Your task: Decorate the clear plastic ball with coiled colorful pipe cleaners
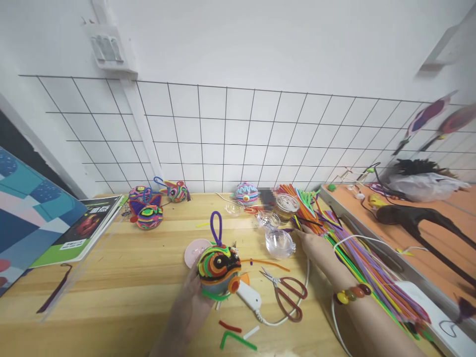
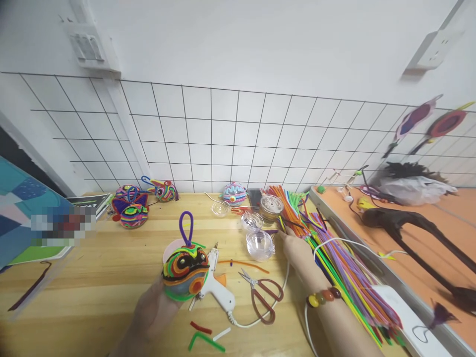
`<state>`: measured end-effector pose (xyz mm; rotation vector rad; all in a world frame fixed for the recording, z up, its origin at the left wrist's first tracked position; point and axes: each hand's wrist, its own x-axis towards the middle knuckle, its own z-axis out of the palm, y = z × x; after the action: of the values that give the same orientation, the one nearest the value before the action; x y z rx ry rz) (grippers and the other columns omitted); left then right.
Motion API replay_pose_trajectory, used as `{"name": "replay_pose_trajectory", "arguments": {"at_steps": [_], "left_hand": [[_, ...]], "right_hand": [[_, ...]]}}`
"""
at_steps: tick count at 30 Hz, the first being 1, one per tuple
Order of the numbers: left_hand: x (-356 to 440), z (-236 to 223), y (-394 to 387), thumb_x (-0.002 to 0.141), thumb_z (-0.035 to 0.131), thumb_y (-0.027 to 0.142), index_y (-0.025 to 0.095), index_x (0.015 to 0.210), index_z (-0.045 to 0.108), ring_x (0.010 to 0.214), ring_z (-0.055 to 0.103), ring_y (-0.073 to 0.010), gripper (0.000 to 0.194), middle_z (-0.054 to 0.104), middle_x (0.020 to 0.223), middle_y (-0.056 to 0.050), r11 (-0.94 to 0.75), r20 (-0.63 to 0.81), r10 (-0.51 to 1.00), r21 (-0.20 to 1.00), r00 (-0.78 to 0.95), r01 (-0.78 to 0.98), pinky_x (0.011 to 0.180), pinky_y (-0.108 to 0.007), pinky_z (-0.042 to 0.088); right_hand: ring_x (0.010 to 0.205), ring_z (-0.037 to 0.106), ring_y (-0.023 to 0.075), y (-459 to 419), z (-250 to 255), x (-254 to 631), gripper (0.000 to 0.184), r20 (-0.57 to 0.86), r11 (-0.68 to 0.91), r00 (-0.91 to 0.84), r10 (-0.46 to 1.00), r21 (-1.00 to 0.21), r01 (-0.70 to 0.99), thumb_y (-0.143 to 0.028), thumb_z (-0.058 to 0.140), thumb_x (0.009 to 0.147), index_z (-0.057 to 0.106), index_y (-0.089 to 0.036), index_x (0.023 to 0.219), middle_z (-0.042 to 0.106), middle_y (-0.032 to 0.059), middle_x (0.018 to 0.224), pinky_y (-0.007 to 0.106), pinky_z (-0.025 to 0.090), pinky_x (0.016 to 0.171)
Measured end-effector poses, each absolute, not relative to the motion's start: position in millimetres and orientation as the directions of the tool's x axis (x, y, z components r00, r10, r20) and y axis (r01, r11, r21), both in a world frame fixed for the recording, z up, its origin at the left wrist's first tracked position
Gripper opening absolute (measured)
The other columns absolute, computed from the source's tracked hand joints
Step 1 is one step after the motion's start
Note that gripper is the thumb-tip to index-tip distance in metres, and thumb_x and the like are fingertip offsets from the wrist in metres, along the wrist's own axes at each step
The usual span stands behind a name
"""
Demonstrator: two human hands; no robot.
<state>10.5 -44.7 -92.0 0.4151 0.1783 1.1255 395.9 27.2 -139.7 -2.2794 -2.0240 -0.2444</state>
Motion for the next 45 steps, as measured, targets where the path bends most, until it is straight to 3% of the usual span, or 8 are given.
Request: {"name": "replay_pose_trajectory", "arguments": {"at_steps": [11, 18, 23, 32, 35, 38, 45], "left_hand": [[15, -85, -46, 0.082, 0.065, 0.027, 0.019, 0.101, 0.074, 0.106, 0.065, -0.0264, 0.022, 0.073, 0.111, -0.010, 0.371, 0.063, 0.898, 0.422, 0.435, -0.827, 0.093, -0.037, 0.050], [15, -84, -46, 0.081, 0.066, 0.030, 0.015, 0.101, 0.074, 0.099, 0.067, -0.0273, 0.027, 0.073, 0.109, -0.013, 0.366, -0.002, 0.910, 0.470, 0.414, -0.803, 0.078, -0.035, 0.054], [15, -87, -46, 0.082, 0.065, 0.028, 0.017, 0.102, 0.073, 0.105, 0.065, -0.0268, 0.025, 0.073, 0.109, -0.011, 0.374, -0.032, 0.915, 0.443, 0.403, -0.815, 0.088, -0.038, 0.051], [16, -88, -47, 0.082, 0.064, 0.025, 0.019, 0.119, 0.065, 0.103, 0.065, -0.0278, 0.037, 0.072, 0.111, -0.011, 0.347, -0.011, 0.925, 0.433, 0.380, -0.832, 0.087, -0.039, 0.050], [17, -90, -47, 0.082, 0.064, 0.023, 0.021, 0.127, 0.059, 0.108, 0.063, -0.0285, 0.046, 0.070, 0.117, -0.012, 0.341, -0.007, 0.929, 0.412, 0.371, -0.845, 0.090, -0.041, 0.048], [19, -89, -46, 0.081, 0.065, 0.022, 0.021, 0.131, 0.055, 0.112, 0.061, -0.0290, 0.050, 0.069, 0.118, -0.012, 0.334, 0.002, 0.932, 0.393, 0.364, -0.857, 0.094, -0.042, 0.046], [21, -86, -46, 0.083, 0.062, 0.021, 0.023, 0.135, 0.051, 0.107, 0.064, -0.0277, 0.053, 0.069, 0.118, -0.011, 0.317, 0.011, 0.937, 0.396, 0.349, -0.862, 0.088, -0.039, 0.050]], "right_hand": [[0.100, 0.063, 0.0211, 27, -138, 399, 0.030, 0.224, 0.004, 0.002, 0.975, -0.023, 1.000, -0.029, 0.057, 0.093, 0.056, -0.018, 0.121, 0.059, 0.0090, 0.122, 0.041, 0.053, 0.084], [0.101, 0.062, 0.0213, 34, -141, 406, 0.029, 0.196, 0.004, 0.024, 0.980, -0.139, 0.990, -0.030, 0.056, 0.094, 0.057, -0.019, 0.120, 0.059, 0.0085, 0.123, 0.042, 0.053, 0.085], [0.100, 0.062, 0.0208, 33, -142, 405, 0.028, 0.139, -0.008, 0.040, 0.990, -0.225, 0.974, -0.030, 0.056, 0.094, 0.058, -0.019, 0.119, 0.059, 0.0083, 0.122, 0.041, 0.053, 0.084], [0.102, 0.062, 0.0212, 16, -126, 407, 0.026, 0.163, -0.072, 0.128, 0.978, -0.309, 0.948, -0.031, 0.057, 0.093, 0.059, -0.018, 0.116, 0.060, 0.0078, 0.121, 0.043, 0.052, 0.086], [0.103, 0.063, 0.0218, 0, -120, 405, 0.019, 0.190, -0.070, 0.147, 0.971, -0.360, 0.930, -0.026, 0.053, 0.094, 0.066, -0.017, 0.105, 0.066, 0.0085, 0.116, 0.041, 0.050, 0.090], [0.104, 0.065, 0.0256, -17, -112, 401, 0.028, 0.230, -0.067, 0.179, 0.957, -0.425, 0.903, -0.022, 0.046, 0.089, 0.072, -0.016, 0.094, 0.071, 0.0114, 0.110, 0.038, 0.049, 0.092], [0.091, 0.070, 0.0314, -49, -79, 383, 0.036, 0.351, -0.130, 0.404, 0.845, -0.597, 0.792, -0.046, 0.051, 0.079, 0.071, -0.018, 0.089, 0.075, 0.0126, 0.095, 0.043, 0.054, 0.081]]}}
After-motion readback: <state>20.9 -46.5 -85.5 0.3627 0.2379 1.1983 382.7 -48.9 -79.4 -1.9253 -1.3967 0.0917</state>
